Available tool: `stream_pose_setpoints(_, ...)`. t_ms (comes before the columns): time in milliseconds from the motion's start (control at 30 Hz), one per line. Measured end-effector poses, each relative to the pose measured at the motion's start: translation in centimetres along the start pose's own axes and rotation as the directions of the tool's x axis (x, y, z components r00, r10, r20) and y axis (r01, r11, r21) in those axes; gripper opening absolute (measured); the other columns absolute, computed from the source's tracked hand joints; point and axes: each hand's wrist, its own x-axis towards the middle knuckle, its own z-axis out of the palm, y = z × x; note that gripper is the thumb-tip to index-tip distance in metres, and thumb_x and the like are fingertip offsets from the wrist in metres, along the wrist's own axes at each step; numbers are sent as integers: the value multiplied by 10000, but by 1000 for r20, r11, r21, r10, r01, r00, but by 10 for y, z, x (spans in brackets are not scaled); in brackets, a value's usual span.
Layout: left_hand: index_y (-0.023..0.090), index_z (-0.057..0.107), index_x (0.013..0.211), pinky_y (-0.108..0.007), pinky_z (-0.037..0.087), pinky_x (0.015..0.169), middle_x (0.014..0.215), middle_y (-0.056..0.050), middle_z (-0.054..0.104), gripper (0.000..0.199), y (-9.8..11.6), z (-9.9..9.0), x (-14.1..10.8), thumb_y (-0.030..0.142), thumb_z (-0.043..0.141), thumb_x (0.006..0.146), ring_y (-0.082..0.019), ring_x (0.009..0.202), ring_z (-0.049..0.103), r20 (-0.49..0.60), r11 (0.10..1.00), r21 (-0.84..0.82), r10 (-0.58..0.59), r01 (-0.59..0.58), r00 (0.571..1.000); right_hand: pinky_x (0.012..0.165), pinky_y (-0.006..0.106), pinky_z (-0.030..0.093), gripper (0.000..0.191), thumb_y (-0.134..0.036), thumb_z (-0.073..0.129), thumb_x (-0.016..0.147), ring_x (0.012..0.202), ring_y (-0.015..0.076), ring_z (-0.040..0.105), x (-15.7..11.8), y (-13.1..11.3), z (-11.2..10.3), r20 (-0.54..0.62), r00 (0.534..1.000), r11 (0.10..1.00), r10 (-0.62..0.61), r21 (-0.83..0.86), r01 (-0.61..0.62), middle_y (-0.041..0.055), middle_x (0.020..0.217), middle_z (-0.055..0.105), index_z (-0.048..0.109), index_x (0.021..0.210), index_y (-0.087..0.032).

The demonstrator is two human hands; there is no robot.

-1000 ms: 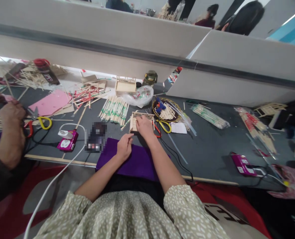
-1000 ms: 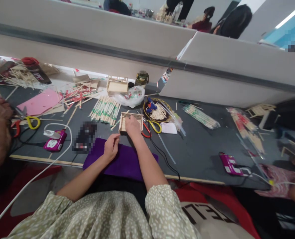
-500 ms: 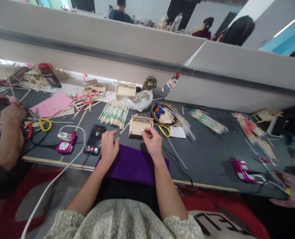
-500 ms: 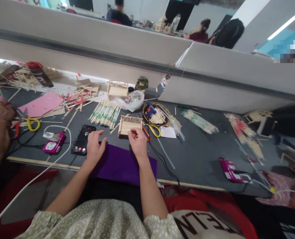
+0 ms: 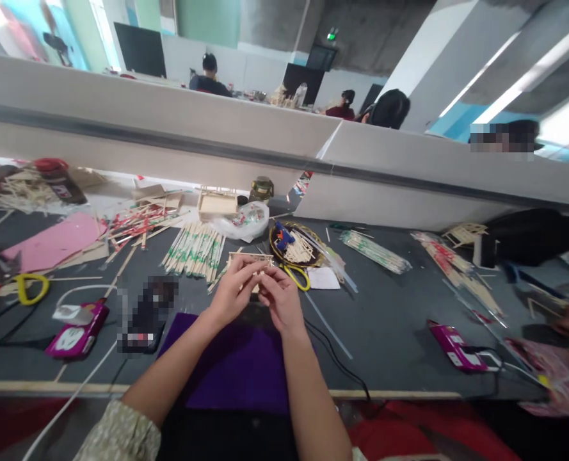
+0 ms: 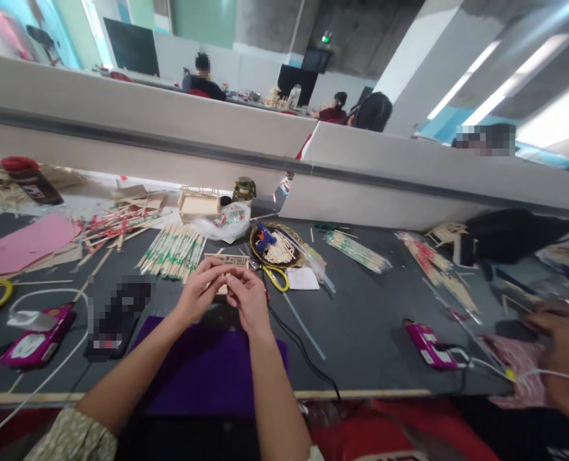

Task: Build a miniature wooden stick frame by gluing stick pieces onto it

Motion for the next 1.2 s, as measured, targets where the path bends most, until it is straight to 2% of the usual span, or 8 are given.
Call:
stream_pose_setpoints(167,239,794,1009,-248,552,604,973,-76,687,171,-17,6,4,335,681,922,-156,779,644,-48,935,-288,-230,207,972,364,152,328,335,-392,893,609,463,45,410,15,-1,-6,54,997,998,63,-25,-62,-58,574,567,738,814,-177)
stream_pose_setpoints(300,195,755,912,-225,555,594,794,-13,685,309,-19,14,10,425,865,738,-96,624,607,-63,639,-647,-588,416,806,385,171,397,268,-376,865,668,491,71,484,22,2,-5,-16,998,997,-66,-42,65,-42,612,614,758,847,-209)
stream_pose_setpoints(433,185,739,869,-252,595,653,795,-13,720,438,-16,16,11,414,965,573,-110,647,662,74,410,-772,-700,485,710,495,223,518,203,-357,853,694,571,110,608,23,7,-3,-38,988,989,-151,-9,151,1,694,703,759,805,-216)
stream_pose_setpoints(533,185,735,853,-260,604,664,810,-23,730,408,-15,9,5,387,959,578,-125,676,678,26,460,-736,-714,497,700,555,243,553,210,-320,868,688,610,116,640,22,11,-7,-80,975,978,-207,8,208,7,758,729,760,841,-226)
stream_pose_setpoints(633,184,720,830,-214,566,575,819,-24,727,352,-17,-2,0,387,928,630,-116,668,650,-151,628,-621,-683,469,715,514,233,520,253,-318,857,712,631,123,647,19,15,-18,-179,936,953,-303,-76,294,10,813,728,760,931,-237)
stream_pose_setpoints(833,176,742,889,-175,508,539,720,10,675,373,-21,-21,5,489,871,732,-67,560,569,-462,823,-461,-542,332,702,539,246,499,225,-396,782,817,579,104,584,22,12,-44,-340,762,819,-551,-396,415,2,750,690,756,932,-204)
stream_pose_setpoints(967,165,675,821,-171,501,520,707,17,652,431,-23,-24,9,506,899,683,-78,580,595,-449,757,-575,-609,310,653,528,232,492,320,-483,783,784,570,109,602,31,7,-53,-407,701,790,-586,-478,383,-14,684,661,701,859,-183)
stream_pose_setpoints(1200,170,618,829,-182,502,533,761,-8,684,262,-49,-29,11,221,769,621,-95,610,608,-277,488,-781,-830,391,484,418,179,440,464,-666,591,859,448,96,634,40,7,-75,-361,829,791,-426,-595,147,-24,689,683,535,871,-206)
